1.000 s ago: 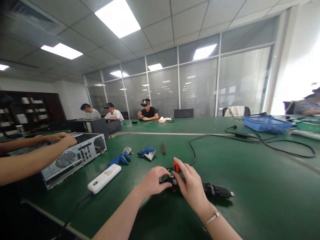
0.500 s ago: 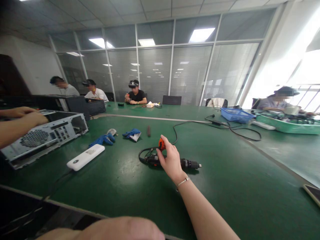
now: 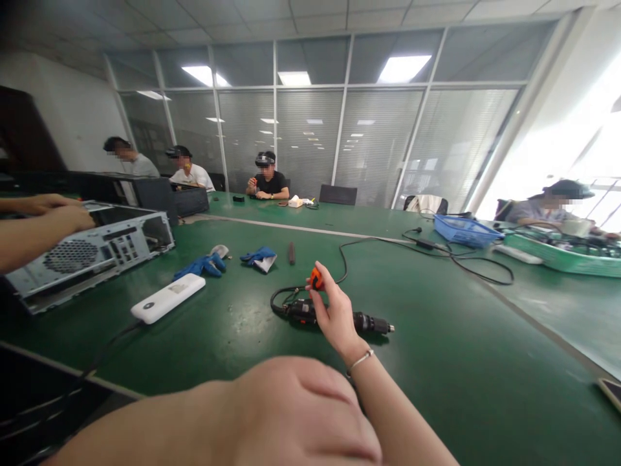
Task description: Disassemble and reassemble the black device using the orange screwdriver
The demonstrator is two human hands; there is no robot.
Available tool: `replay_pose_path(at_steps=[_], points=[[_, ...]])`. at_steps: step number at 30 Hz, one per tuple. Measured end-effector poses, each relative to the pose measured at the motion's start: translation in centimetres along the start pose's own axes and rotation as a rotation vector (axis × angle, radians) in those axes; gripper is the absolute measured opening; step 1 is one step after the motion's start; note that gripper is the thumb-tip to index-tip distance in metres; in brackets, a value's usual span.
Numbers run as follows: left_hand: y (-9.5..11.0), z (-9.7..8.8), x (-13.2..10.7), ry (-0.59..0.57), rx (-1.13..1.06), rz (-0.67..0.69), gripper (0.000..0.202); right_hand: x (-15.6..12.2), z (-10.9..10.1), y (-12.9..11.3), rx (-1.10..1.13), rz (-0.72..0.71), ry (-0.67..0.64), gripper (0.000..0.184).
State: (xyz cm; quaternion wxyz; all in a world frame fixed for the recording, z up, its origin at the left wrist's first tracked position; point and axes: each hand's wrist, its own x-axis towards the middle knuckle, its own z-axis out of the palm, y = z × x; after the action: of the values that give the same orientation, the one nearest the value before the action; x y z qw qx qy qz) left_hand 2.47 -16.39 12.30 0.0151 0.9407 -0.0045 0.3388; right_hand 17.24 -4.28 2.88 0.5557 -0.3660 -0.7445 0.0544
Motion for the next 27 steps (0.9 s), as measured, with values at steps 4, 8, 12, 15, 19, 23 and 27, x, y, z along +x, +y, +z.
replay_pose_path(at_steps=[4, 8, 12, 15, 19, 23, 27], points=[[-6.4, 0.3, -3.1, 0.178, 0.131, -0.103, 0.020, 0.1, -0.1, 0.2, -0.104, -0.028, 0.083, 0.052], [-13.7, 2.1, -7.8, -0.053, 0.214, -0.614, 0.048, 0.2, -0.1, 0.3, -0.154, -0.032, 0.043, 0.049], [-17.3, 4.9, -10.5, -0.252, 0.064, -0.783, 0.058, 0.2, 0.2, 0.1, -0.133, -0.041, -0.007, 0.052], [-17.7, 6.2, -11.5, -0.126, -0.013, -0.805, 0.057, 0.2, 0.3, 0.1, -0.218, -0.074, 0.054, 0.047], [-17.5, 6.5, -12.2, -0.109, -0.018, -0.811, 0.059, 0.1, 0.3, -0.1, -0.178, -0.058, 0.016, 0.050], [-17.7, 6.3, -12.1, -0.124, -0.022, -0.811, 0.061, -0.1, 0.2, -0.3, -0.181, -0.057, 0.004, 0.054], [-17.7, 6.3, -12.0, -0.121, -0.026, -0.809, 0.062, -0.1, 0.1, -0.2, -0.249, -0.090, 0.069, 0.047]])
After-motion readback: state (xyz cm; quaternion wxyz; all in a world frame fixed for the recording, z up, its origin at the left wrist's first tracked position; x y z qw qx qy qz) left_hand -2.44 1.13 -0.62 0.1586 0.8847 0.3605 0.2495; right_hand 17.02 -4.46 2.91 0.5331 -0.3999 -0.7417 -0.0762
